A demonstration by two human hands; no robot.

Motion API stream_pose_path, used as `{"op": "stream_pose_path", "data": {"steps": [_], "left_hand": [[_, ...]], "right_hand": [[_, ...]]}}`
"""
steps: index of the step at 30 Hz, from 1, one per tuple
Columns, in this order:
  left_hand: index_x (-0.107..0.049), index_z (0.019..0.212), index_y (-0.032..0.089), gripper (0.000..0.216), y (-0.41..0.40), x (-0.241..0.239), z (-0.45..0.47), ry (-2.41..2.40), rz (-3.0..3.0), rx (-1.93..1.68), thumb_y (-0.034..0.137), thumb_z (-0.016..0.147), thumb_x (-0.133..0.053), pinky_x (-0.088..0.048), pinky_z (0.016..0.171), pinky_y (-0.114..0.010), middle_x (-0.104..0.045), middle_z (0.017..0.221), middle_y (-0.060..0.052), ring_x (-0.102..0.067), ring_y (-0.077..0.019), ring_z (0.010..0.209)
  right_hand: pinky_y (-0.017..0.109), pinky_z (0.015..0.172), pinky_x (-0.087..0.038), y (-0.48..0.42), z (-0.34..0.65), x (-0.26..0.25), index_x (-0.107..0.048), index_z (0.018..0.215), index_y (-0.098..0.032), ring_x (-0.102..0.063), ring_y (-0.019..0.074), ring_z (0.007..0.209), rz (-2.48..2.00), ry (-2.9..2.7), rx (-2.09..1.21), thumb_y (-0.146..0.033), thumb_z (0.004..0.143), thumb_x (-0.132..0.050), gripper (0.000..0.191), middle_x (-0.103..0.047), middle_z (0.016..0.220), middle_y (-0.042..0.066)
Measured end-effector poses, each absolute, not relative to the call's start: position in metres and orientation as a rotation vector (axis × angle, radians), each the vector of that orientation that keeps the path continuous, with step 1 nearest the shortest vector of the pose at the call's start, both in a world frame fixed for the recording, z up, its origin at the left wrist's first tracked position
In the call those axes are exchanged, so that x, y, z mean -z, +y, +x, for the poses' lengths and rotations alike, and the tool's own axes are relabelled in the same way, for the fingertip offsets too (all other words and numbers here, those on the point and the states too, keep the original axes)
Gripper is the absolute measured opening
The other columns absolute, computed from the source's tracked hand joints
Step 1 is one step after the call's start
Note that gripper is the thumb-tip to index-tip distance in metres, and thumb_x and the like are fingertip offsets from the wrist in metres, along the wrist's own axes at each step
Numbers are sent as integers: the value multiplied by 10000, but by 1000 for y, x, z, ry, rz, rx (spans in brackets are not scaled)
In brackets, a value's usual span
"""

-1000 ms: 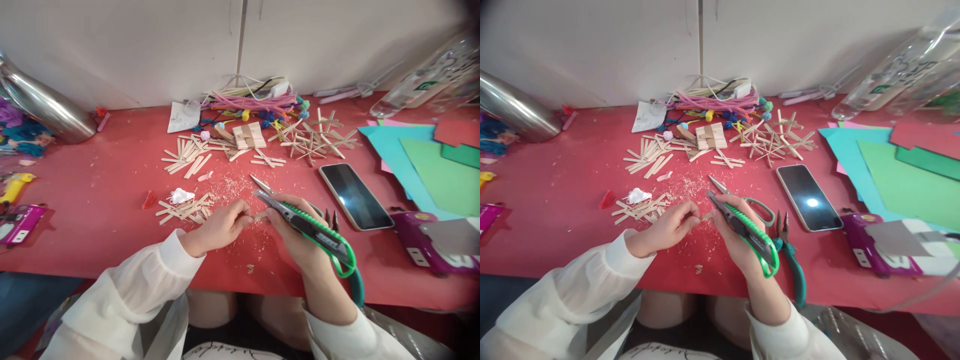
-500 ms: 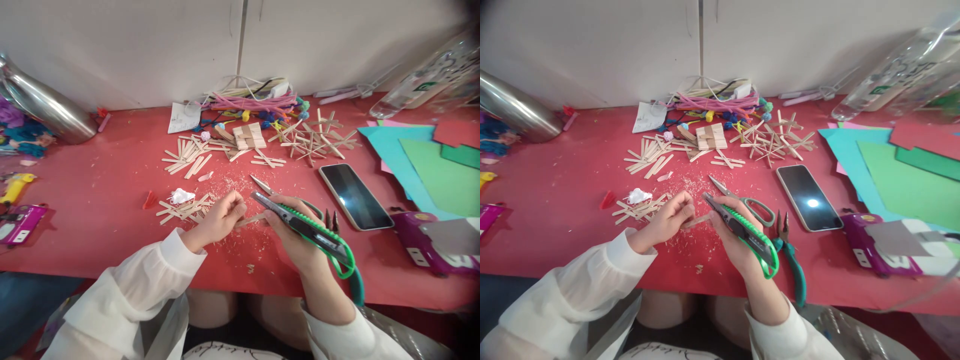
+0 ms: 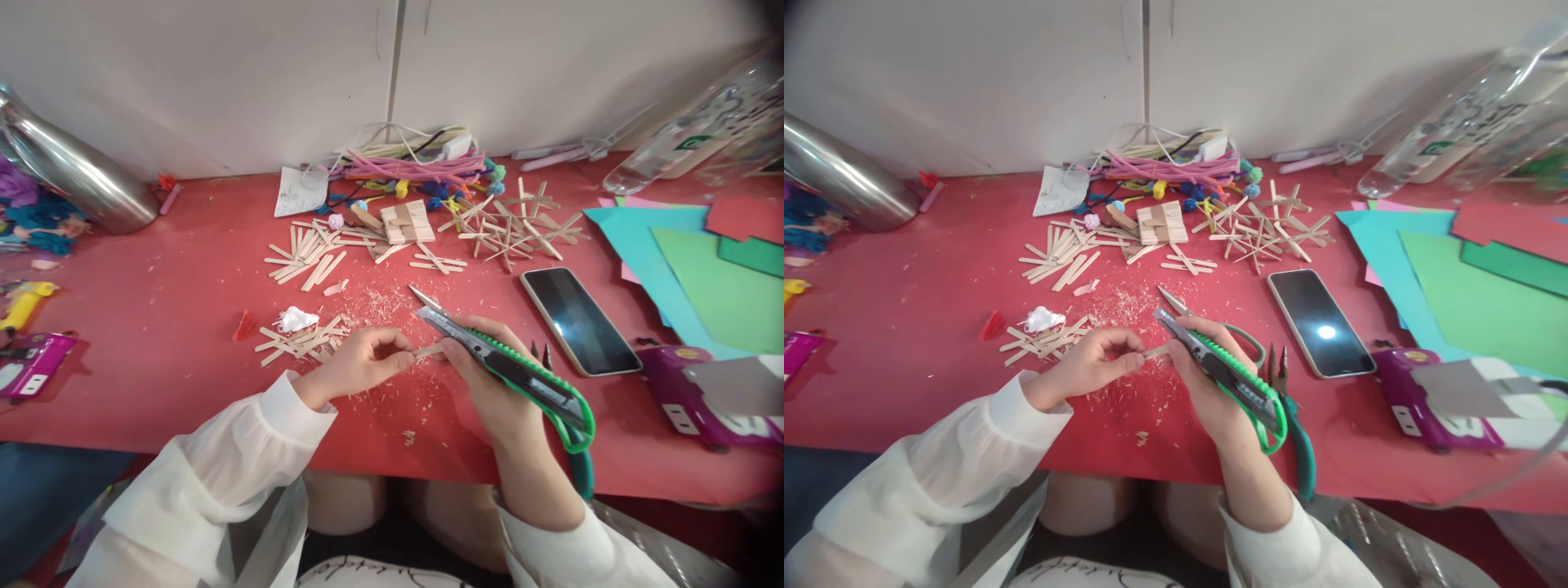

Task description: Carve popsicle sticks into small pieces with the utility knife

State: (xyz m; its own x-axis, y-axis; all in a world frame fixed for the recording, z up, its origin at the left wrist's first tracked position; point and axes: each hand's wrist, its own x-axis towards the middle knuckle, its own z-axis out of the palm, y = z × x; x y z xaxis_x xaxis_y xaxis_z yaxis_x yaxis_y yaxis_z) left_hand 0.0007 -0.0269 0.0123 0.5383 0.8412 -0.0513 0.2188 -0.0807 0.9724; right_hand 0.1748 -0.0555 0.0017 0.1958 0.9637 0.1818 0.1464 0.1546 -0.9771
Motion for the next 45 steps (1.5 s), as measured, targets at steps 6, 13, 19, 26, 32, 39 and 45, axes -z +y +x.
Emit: {"op": "stream_pose_path", "data": {"steps": [6, 13, 19, 26, 32, 39, 45], "left_hand": [[-490, 641, 154, 331, -28, -11, -1, 941, 1637, -597, 400, 862, -489, -314, 495, -213, -424, 569, 42, -398, -78, 516], [-512, 697, 154, 299, -27, -12, -4, 897, 1528, -656, 391, 875, -475, -350, 505, -210, -485, 603, 24, -454, -80, 531], [-508, 733, 161, 210, -23, -13, -4, 996, 1364, -851, 345, 821, -559, -336, 486, -201, -468, 614, 38, -411, -67, 513], [-423, 651, 182, 270, -20, -15, -8, 1195, 1471, -950, 332, 875, -447, -337, 502, -214, -416, 583, 45, -388, -78, 513], [-424, 666, 179, 238, -17, -11, -7, 1278, 1683, -836, 317, 825, -535, -369, 608, -237, -443, 625, 44, -431, -100, 600], [-508, 745, 169, 169, -16, -8, -9, 1246, 1740, -833, 303, 847, -524, -386, 607, -228, -534, 679, 22, -492, -105, 613], [-524, 747, 169, 189, -17, -9, -11, 1282, 1877, -812, 301, 875, -484, -366, 569, -216, -526, 627, 35, -491, -99, 572]], "right_hand": [[314, 601, -562, -57, 172, -6, -616, 930, -224, -665, 158, 586, -1231, -1275, -880, -226, 725, -670, 213, -679, 686, -15], [313, 588, -567, -53, 179, 2, -597, 976, -241, -666, 156, 587, -1272, -1184, -815, -273, 756, -648, 228, -668, 716, -11], [323, 616, -557, -60, 182, -4, -611, 974, -242, -665, 169, 626, -1349, -1310, -718, -279, 755, -644, 224, -684, 748, 7], [343, 754, -530, -83, 183, -7, -518, 1201, -232, -659, 232, 898, -1401, -1721, -578, -296, 748, -623, 469, -667, 1063, 78], [284, 663, -522, -93, 191, 0, -543, 1102, -216, -672, 197, 758, -1384, -1910, -381, -267, 784, -585, 325, -689, 942, 76], [227, 638, -528, -103, 193, 0, -523, 1108, -217, -663, 158, 702, -1387, -1825, -556, -320, 797, -579, 332, -678, 864, 39], [219, 577, -527, -110, 193, 18, -526, 1146, -243, -674, 172, 702, -1394, -1686, -657, -343, 800, -560, 362, -694, 846, 25]]}}
